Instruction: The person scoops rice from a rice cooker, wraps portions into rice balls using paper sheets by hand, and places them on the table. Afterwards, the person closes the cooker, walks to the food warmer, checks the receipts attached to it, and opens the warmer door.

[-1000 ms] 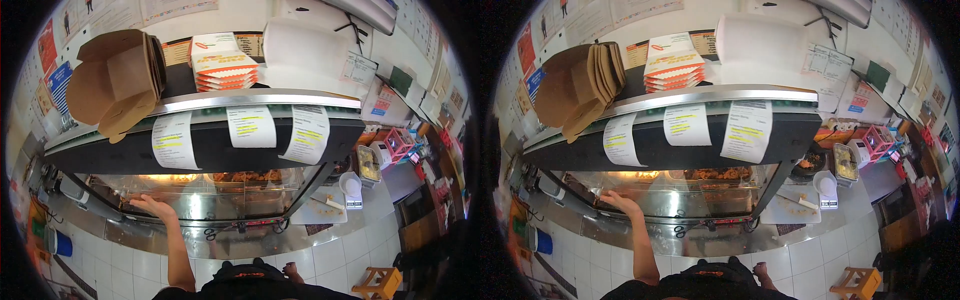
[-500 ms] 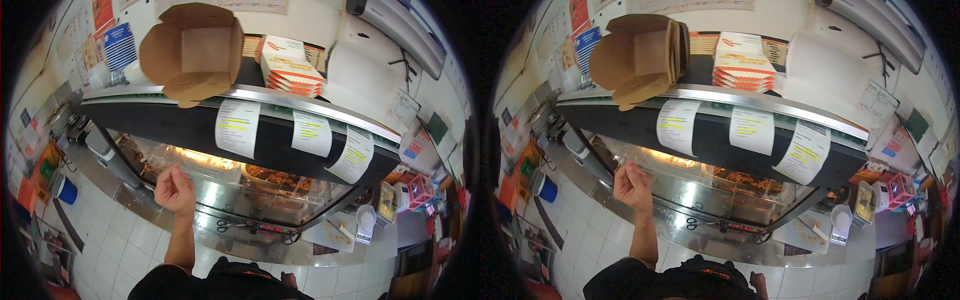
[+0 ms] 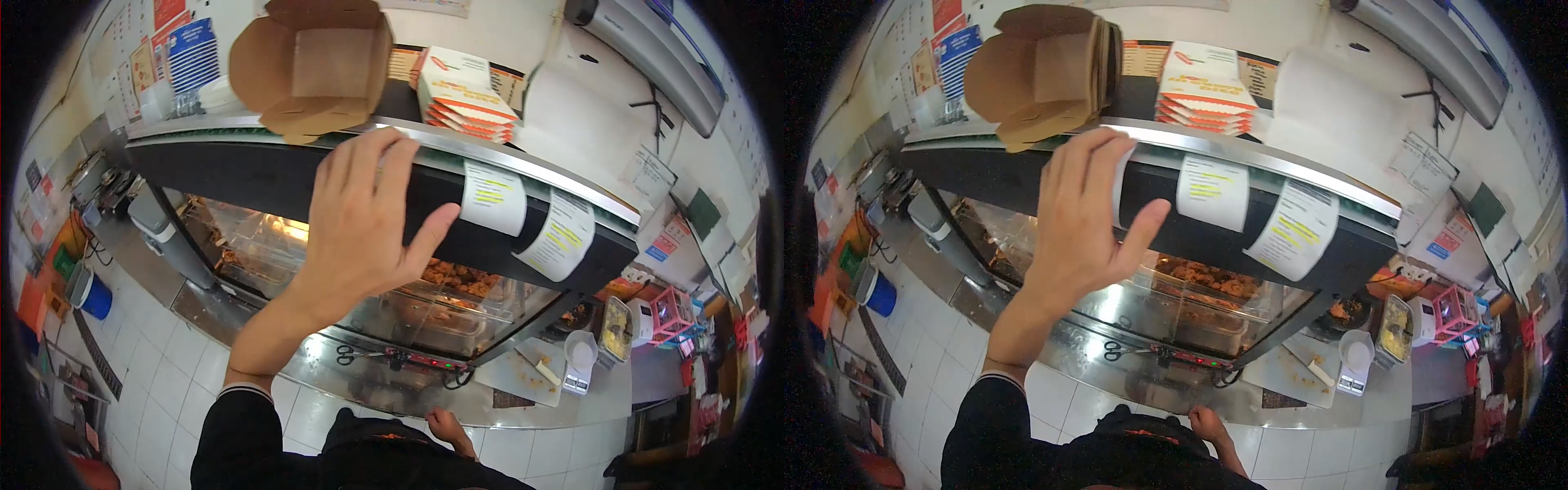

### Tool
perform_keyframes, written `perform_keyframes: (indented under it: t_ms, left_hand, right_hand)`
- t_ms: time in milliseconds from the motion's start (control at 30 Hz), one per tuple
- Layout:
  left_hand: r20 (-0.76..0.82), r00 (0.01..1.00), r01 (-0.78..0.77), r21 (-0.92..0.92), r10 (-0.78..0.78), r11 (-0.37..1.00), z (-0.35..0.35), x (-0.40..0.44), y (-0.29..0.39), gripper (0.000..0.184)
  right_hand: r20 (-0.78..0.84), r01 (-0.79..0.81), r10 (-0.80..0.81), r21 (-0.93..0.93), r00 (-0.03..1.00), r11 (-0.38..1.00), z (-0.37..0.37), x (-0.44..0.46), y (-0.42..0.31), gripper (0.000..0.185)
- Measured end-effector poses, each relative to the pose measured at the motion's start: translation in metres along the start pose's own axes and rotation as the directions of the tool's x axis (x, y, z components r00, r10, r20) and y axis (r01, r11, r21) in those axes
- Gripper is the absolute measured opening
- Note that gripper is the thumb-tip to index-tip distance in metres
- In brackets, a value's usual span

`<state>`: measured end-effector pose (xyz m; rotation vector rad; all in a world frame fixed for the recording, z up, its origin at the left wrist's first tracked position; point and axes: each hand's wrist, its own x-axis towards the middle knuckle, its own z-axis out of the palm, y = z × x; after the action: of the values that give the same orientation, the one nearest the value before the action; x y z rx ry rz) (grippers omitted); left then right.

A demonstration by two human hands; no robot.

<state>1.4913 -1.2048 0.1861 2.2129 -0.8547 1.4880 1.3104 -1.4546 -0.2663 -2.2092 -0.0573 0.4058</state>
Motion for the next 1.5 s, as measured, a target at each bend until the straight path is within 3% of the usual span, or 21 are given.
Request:
perform_keyframes:
  t_ms: [133, 300, 500, 567, 600, 667, 700, 733, 767, 833, 933, 1000, 1033, 1067, 1133, 1200, 1300, 1367, 1400, 1467, 1500]
  left_hand:
    - [-0.067, 0.996, -0.061, -0.091, 0.055, 0.994, 0.008, 0.0, -0.002, 0.054]
    - [0.042, 0.999, -0.02, -0.188, 0.028, 0.982, 0.002, 0.004, 0.0, 0.052]
    - [-0.137, 0.987, -0.111, -0.234, 0.081, 0.966, -0.024, -0.031, 0.022, 0.036]
    - [-0.205, 0.957, -0.287, -0.563, 0.205, 0.775, -0.022, -0.05, 0.024, 0.023]
    - [-0.199, 0.96, -0.277, -0.565, 0.198, 0.777, -0.023, -0.053, 0.029, 0.023]
    - [-0.117, 0.989, -0.144, -0.916, 0.093, 0.374, -0.022, -0.057, 0.047, 0.015]
    - [-0.109, 0.991, -0.131, -0.915, 0.078, 0.383, -0.021, -0.057, 0.059, 0.015]
    - [-0.004, 0.998, -0.004, -1.0, -0.056, -0.003, -0.019, -0.054, 0.075, 0.015]
    - [0.14, 0.979, 0.072, -0.914, -0.146, -0.398, -0.019, -0.051, 0.089, 0.015]
    - [0.437, 0.893, 0.173, -0.55, -0.105, -0.817, -0.04, -0.034, 0.115, 0.017]
    - [0.434, 0.897, 0.158, -0.486, -0.081, -0.859, -0.044, -0.022, 0.128, 0.03]
    - [0.06, 0.914, -0.358, -0.351, -0.402, -0.865, -0.035, -0.023, 0.144, 0.031]
    - [-0.39, 0.84, -0.497, -0.274, -0.377, -0.823, -0.005, -0.013, 0.138, 0.025]
    - [-0.383, 0.832, -0.526, -0.313, -0.402, -0.791, -0.012, -0.035, 0.124, 0.025]
    - [0.166, 0.981, -0.001, -0.527, -0.104, -0.85, -0.058, -0.077, 0.079, 0.025]
    - [0.422, 0.898, 0.122, -0.505, -0.121, -0.854, -0.081, -0.117, 0.059, 0.022]
    - [0.551, 0.799, 0.348, -0.75, -0.24, -0.562, -0.1, -0.199, 0.019, 0.029]
    - [0.639, 0.658, 0.394, -0.743, -0.399, -0.541, -0.123, -0.259, -0.003, 0.029]
    - [0.632, 0.658, 0.388, -0.75, -0.408, -0.536, -0.138, -0.285, -0.015, 0.029]
    - [0.706, 0.395, 0.398, -0.709, -0.588, -0.583, -0.173, -0.334, -0.042, 0.028]
    - [0.707, 0.401, 0.406, -0.707, -0.583, -0.579, -0.192, -0.359, -0.057, 0.028]
  right_hand:
    - [-0.061, -0.07, 0.073, 0.035, 0.995, 0.997, -0.008, -0.007, -0.021, 0.023]
    - [-0.107, -0.006, 0.01, 0.032, 0.994, 0.999, -0.005, -0.016, -0.019, 0.022]
    - [-0.041, 0.056, -0.059, -0.056, 0.997, 0.997, -0.042, -0.02, -0.057, 0.028]
    - [-0.109, 0.153, -0.154, -0.015, 0.982, 0.988, -0.055, -0.02, -0.074, 0.028]
    - [-0.101, 0.147, -0.148, -0.014, 0.984, 0.989, -0.06, -0.019, -0.081, 0.028]
    - [-0.078, 0.154, -0.148, 0.069, 0.986, 0.986, -0.07, -0.012, -0.092, 0.019]
    - [-0.059, 0.149, -0.145, 0.066, 0.988, 0.987, -0.073, -0.008, -0.099, 0.019]
    - [0.013, 0.157, -0.158, 0.088, 0.987, 0.984, -0.074, -0.002, -0.107, 0.023]
    - [0.088, 0.162, -0.172, 0.113, 0.981, 0.98, -0.073, 0.003, -0.115, 0.036]
    - [0.078, 0.166, -0.174, 0.097, 0.982, 0.981, -0.072, 0.013, -0.124, 0.038]
    - [-0.029, 0.203, -0.202, 0.052, 0.979, 0.978, -0.066, 0.02, -0.144, 0.043]
    - [-0.081, 0.24, -0.238, 0.022, 0.968, 0.97, -0.055, 0.026, -0.161, 0.048]
    - [-0.101, 0.261, -0.258, 0.012, 0.961, 0.965, -0.046, 0.028, -0.171, 0.05]
    - [-0.119, 0.279, -0.277, 0.005, 0.953, 0.96, -0.035, 0.03, -0.182, 0.052]
    - [-0.175, 0.334, -0.33, -0.01, 0.928, 0.943, -0.012, 0.039, -0.214, 0.056]
    - [-0.254, 0.396, -0.39, -0.03, 0.885, 0.918, 0.014, 0.052, -0.248, 0.061]
    - [-0.408, 0.484, -0.473, -0.083, 0.781, 0.871, 0.056, 0.079, -0.297, 0.068]
    - [-0.454, 0.522, -0.511, -0.111, 0.73, 0.846, 0.083, 0.104, -0.33, 0.071]
    - [-0.457, 0.504, -0.593, -0.313, 0.663, 0.805, 0.095, 0.124, -0.337, 0.08]
    - [-0.448, 0.459, -0.668, -0.494, 0.594, 0.739, 0.121, 0.165, -0.351, 0.091]
    - [-0.539, 0.356, -0.645, -0.548, 0.542, 0.757, 0.135, 0.188, -0.361, 0.096]
